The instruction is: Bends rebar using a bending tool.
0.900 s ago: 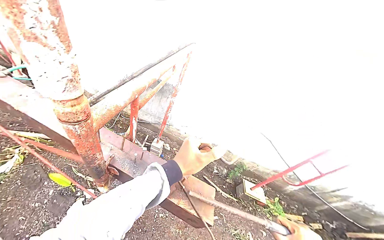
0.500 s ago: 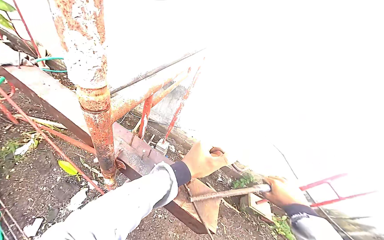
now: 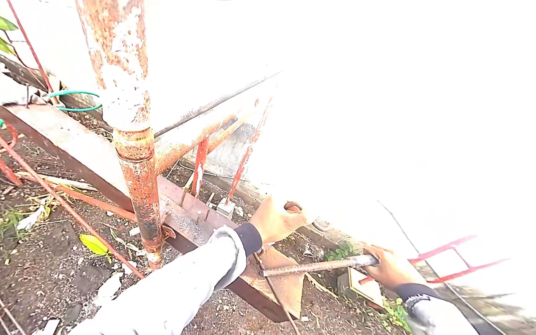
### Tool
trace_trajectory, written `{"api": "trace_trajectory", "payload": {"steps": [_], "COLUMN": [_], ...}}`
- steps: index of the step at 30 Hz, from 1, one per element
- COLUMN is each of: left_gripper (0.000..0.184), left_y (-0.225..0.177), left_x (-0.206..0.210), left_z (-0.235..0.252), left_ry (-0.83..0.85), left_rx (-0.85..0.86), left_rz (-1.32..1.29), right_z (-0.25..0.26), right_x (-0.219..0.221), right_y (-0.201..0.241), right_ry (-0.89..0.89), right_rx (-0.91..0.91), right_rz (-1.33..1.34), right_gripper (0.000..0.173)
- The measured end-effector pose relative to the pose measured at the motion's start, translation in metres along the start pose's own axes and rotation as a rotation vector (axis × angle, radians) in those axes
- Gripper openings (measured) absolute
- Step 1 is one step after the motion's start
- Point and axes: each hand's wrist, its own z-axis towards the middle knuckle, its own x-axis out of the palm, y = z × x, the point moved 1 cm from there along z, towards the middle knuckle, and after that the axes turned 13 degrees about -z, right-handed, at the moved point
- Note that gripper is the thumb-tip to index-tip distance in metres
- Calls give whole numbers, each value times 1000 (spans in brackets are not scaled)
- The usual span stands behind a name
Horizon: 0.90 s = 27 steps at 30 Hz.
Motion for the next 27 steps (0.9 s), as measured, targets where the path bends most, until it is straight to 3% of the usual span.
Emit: {"api": "trace_trajectory", "payload": {"steps": [4, 8, 16, 22, 27], "left_gripper": [44, 49, 28, 25, 27], "left_y": [-2, 0, 14, 10, 10], "left_x": [1, 4, 4, 2, -1], "left_z": [-1, -5, 9, 8, 5], "left_ry": [-18, -56, -105, -60, -28], "left_rx": [-33, 14, 1, -24, -52], "left_rz": [9, -1, -93, -36, 14], "right_z": [-1, -2, -32, -98, -168], "right_x": [11, -2, -33, -43, -63], "right_y": [-4, 14, 35, 53, 90], "right_ry": [-62, 131, 207, 218, 228], "right_rx": [46, 158, 309, 443, 676], "right_rz": [-9, -37, 27, -10, 40], "right_gripper": [24, 23, 29, 30, 31]}}
